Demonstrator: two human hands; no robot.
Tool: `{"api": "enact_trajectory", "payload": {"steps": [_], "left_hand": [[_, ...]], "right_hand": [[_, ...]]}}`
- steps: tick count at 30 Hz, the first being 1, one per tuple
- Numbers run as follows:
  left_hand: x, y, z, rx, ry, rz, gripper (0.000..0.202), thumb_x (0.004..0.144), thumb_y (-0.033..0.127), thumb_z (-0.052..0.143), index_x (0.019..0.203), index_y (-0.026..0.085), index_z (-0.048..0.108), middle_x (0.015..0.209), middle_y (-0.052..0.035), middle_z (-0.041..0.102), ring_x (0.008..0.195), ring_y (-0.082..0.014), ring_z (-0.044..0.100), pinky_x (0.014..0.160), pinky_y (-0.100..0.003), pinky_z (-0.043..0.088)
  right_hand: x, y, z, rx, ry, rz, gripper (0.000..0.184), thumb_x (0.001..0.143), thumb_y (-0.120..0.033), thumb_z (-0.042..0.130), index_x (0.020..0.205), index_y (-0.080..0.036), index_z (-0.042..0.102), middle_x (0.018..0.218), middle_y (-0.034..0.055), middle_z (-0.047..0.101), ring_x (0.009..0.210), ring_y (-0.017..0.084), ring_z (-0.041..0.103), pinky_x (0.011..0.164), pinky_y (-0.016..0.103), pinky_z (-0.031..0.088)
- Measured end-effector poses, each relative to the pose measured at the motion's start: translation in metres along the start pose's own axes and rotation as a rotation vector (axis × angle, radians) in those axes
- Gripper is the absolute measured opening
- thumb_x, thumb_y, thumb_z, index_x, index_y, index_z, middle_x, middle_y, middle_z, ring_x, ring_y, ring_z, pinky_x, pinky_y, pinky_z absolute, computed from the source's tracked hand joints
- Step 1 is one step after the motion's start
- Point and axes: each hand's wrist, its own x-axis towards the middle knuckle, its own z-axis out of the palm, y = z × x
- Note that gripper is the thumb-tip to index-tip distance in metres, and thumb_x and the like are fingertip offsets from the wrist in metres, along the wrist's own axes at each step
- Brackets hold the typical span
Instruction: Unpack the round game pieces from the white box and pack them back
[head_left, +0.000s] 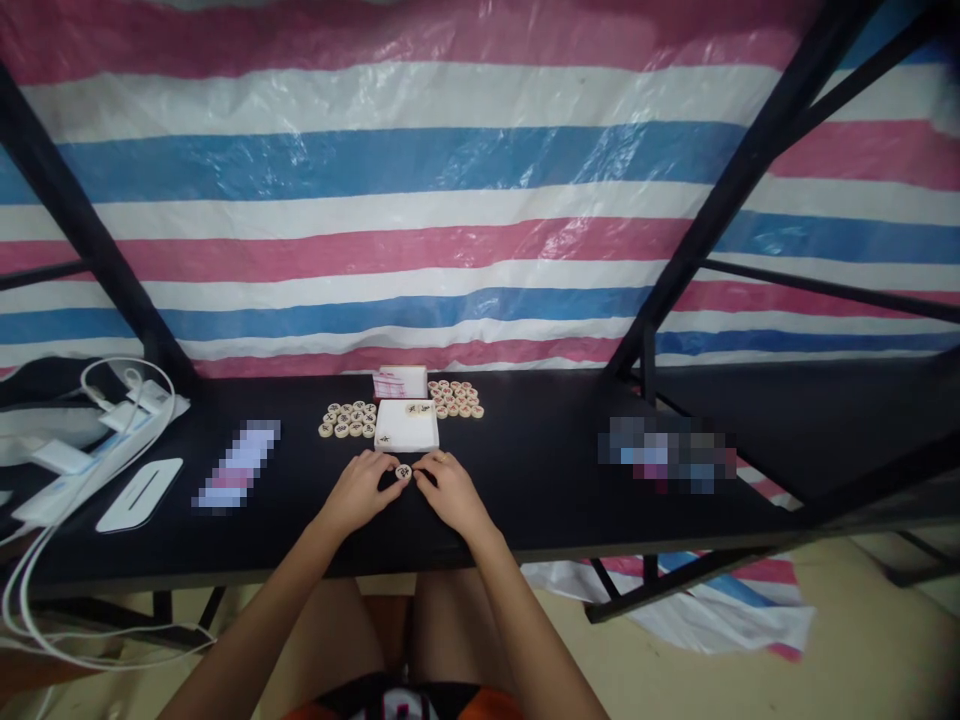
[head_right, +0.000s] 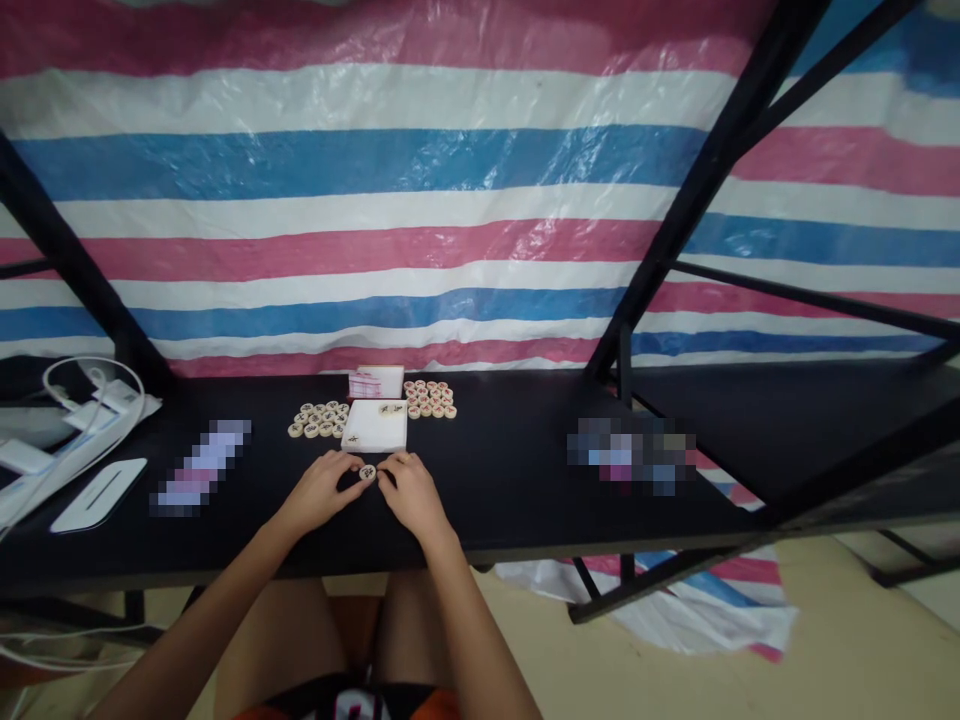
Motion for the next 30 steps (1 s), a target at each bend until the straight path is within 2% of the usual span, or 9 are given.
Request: {"api": "enact_trajectory", "payload": {"steps": [9,16,19,23,26,28,30], "left_hand": [[-0.001,-0.003,0.001,-0.043,0.002,0.011,0.013,0.086,0.030,0.055,0.091,0.019,0.061,0.090,-0.0032,0.064,0.087,-0.0202,0.055,0.079,-0.033,0.043],[-0.016,0.001,-0.011,-0.073,-0.013,-0.011,0.013,0.086,0.030,0.054,0.091,0.019,0.061,0.091,-0.0033,0.065,0.088,-0.0197,0.056,0.081,-0.033,0.044],[-0.025,-0.009,-0.019,-0.042,-0.010,-0.052,0.016,0.086,0.032,0.053,0.089,0.020,0.063,0.090,-0.0033,0.066,0.088,-0.0203,0.057,0.082,-0.034,0.044],[-0.030,-0.035,-0.032,0.038,0.039,-0.189,0.021,0.086,0.035,0.050,0.091,0.021,0.065,0.093,-0.0039,0.067,0.092,-0.0227,0.058,0.085,-0.035,0.044],[-0.020,-0.052,-0.039,0.061,0.037,-0.248,0.025,0.086,0.039,0.049,0.093,0.021,0.066,0.097,-0.0046,0.067,0.094,-0.0229,0.059,0.083,-0.033,0.045],[-0.009,-0.057,-0.040,0.058,0.003,-0.261,0.027,0.086,0.040,0.049,0.095,0.022,0.066,0.097,-0.0046,0.067,0.092,-0.0224,0.061,0.079,-0.030,0.046],[0.002,-0.058,-0.040,0.061,-0.032,-0.259,0.027,0.085,0.039,0.050,0.096,0.022,0.067,0.098,-0.0048,0.068,0.092,-0.0220,0.062,0.078,-0.029,0.046]], "right_hand": [[-0.002,-0.003,-0.002,0.030,-0.042,-0.021,0.018,0.087,-0.019,0.054,0.096,-0.021,0.069,0.096,0.0054,0.065,0.093,0.018,0.056,0.089,0.032,0.044],[0.000,-0.002,-0.003,0.045,-0.017,0.002,0.017,0.086,-0.016,0.053,0.093,-0.020,0.068,0.091,0.0047,0.066,0.086,0.017,0.057,0.084,0.031,0.045],[-0.001,-0.003,-0.002,0.060,-0.016,0.002,0.018,0.086,-0.016,0.052,0.094,-0.021,0.068,0.092,0.0044,0.065,0.086,0.017,0.057,0.083,0.030,0.045],[0.000,-0.004,-0.006,0.129,0.007,-0.001,0.020,0.086,-0.017,0.050,0.096,-0.021,0.068,0.091,0.0036,0.065,0.081,0.016,0.058,0.080,0.029,0.045],[0.013,-0.002,-0.016,0.130,0.081,-0.039,0.021,0.087,-0.016,0.049,0.094,-0.021,0.068,0.090,0.0043,0.065,0.083,0.016,0.057,0.081,0.029,0.045],[0.030,0.002,-0.024,0.083,0.118,-0.073,0.022,0.086,-0.015,0.049,0.094,-0.020,0.069,0.092,0.0054,0.065,0.088,0.017,0.057,0.085,0.030,0.044],[0.051,0.005,-0.030,0.033,0.102,-0.094,0.022,0.085,-0.013,0.050,0.093,-0.020,0.070,0.094,0.0059,0.065,0.091,0.017,0.057,0.088,0.031,0.042]]}}
